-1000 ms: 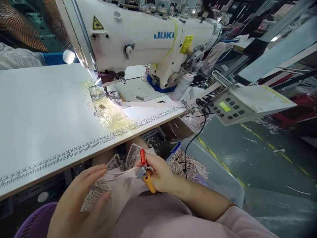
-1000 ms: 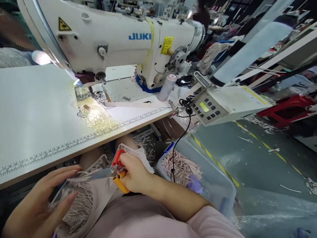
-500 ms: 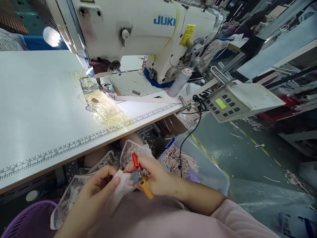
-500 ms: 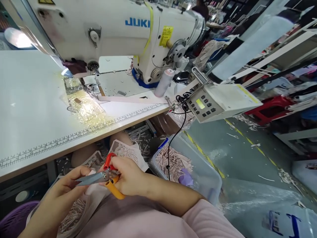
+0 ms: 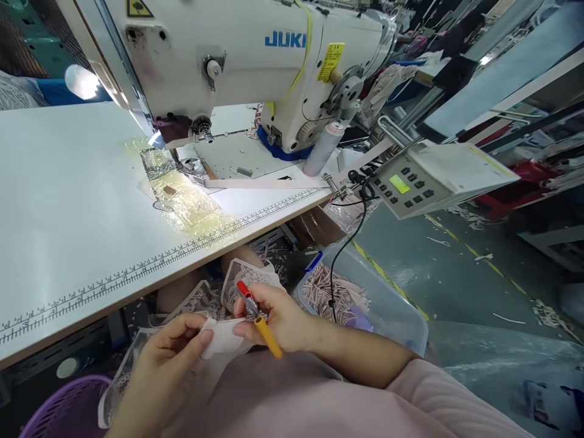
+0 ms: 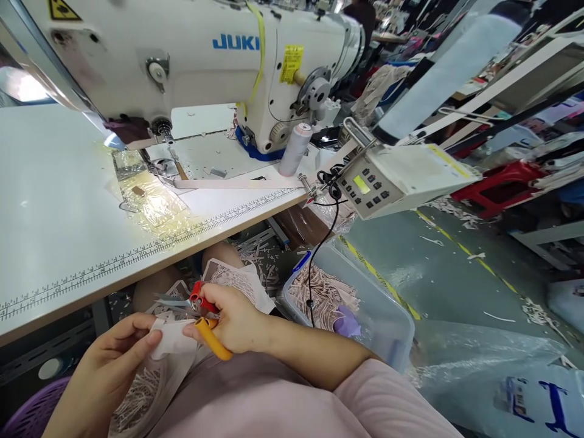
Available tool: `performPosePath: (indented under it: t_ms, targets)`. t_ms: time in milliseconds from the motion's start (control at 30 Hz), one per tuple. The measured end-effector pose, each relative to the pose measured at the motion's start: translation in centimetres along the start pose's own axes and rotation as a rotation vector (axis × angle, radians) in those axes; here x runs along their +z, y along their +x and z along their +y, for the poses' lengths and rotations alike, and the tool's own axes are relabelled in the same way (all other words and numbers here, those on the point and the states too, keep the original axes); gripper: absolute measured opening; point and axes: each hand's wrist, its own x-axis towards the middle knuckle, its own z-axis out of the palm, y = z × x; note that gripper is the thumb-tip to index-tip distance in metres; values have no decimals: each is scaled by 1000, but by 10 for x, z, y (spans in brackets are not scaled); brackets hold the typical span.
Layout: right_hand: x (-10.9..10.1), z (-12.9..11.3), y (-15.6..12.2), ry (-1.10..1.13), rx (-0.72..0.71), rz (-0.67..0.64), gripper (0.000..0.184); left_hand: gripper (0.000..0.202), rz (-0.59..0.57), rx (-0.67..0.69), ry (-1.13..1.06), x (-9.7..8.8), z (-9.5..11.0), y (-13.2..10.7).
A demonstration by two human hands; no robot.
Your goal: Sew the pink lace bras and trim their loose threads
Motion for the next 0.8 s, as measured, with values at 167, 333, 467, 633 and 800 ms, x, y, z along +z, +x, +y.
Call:
performPosePath:
  t_ms: [167,333,467,633,800]
  targets:
    - [-2,-5,-3,-188,-133,56,29,32,15,-10,-20,-2,-7,5]
    - [-19,-11,-1,-361,-145,-60,27,30,-33,-65,-101,5,-8,8]
    - [-46,-11,6,-516,-160,-375,42,28,-135,-79,-141,13,-5,6]
    - [-71,-7,6,-813,-17,-676,55,29,-248,-87,-113,18,-4,3]
    - [-70,-11,-4,-994,100,-772,57,31,-263,-83,-64,20,-10,5]
